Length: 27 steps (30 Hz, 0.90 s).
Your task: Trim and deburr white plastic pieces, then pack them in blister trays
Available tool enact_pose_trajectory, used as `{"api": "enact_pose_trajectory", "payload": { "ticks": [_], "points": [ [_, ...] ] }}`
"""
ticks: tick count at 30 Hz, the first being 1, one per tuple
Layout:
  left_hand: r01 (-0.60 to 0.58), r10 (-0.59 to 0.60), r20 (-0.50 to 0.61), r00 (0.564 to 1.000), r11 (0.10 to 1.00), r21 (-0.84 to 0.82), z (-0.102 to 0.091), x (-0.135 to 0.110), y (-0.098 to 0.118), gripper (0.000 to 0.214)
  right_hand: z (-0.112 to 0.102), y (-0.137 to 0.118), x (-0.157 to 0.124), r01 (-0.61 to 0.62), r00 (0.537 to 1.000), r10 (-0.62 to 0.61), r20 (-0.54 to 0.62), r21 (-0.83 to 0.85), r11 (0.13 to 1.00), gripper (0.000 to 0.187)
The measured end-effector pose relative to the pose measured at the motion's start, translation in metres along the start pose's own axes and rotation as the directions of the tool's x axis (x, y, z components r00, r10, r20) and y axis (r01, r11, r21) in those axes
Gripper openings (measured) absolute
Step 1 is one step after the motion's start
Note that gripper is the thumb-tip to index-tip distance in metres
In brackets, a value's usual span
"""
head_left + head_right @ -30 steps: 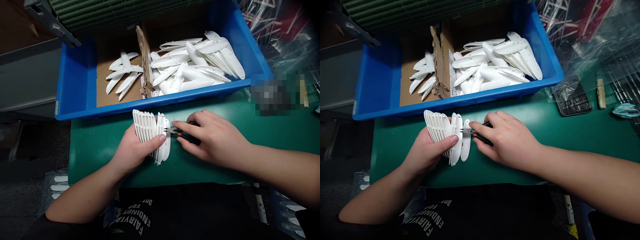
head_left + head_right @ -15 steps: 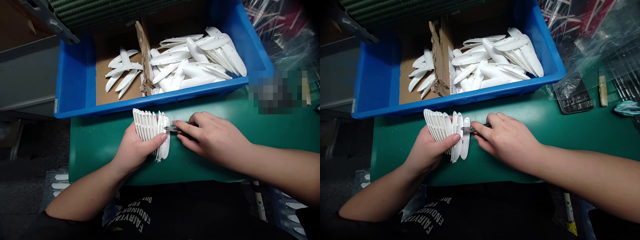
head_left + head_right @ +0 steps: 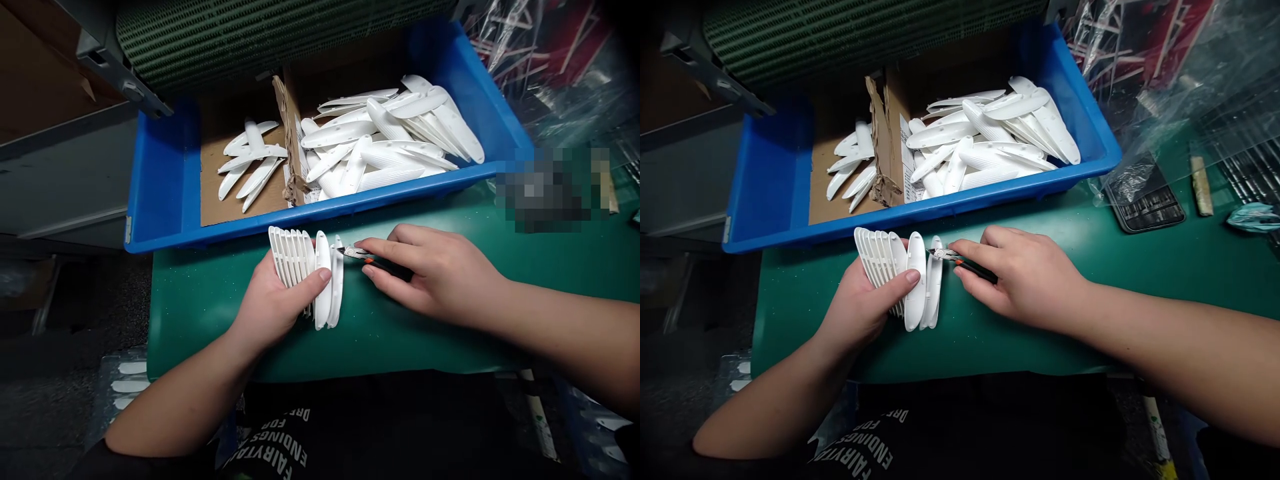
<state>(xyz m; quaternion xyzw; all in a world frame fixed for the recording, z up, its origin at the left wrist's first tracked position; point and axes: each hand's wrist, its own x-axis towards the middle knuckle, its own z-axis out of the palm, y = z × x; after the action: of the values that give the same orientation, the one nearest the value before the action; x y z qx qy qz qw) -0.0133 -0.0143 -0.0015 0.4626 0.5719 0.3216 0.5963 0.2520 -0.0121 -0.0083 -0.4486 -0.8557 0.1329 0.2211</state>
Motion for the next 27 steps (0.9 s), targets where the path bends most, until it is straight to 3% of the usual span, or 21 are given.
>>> {"api": "enact_pose_trajectory", "payload": {
  "ticks": [6,17,21,27],
  "points": [
    [0.007,-0.002,-0.047,0.999,0.996,0.093,-0.003,0.002,0.000,0.060,0.001,0.002,0.000,-0.017,0.999,0.017,0.027,-0.005,1.000,0.035],
    [0.112,-0.074,0.160,0.984,0.965,-0.238,0.004,0.000,0.002,0.059,0.002,-0.008,-0.002,0.048,0.999,-0.049,0.014,0.059,0.997,0.034],
    [0.201,-0.137,0.235,0.962,0.941,-0.274,0.004,0.000,0.003,0.052,0.001,-0.007,-0.001,0.060,0.998,-0.061,0.014,0.061,0.996,0.033],
    [0.228,-0.137,0.271,0.953,0.912,-0.341,0.004,-0.001,0.002,0.049,0.001,-0.007,-0.001,0.068,0.997,-0.070,0.038,0.042,0.997,0.034]
  ]
}}
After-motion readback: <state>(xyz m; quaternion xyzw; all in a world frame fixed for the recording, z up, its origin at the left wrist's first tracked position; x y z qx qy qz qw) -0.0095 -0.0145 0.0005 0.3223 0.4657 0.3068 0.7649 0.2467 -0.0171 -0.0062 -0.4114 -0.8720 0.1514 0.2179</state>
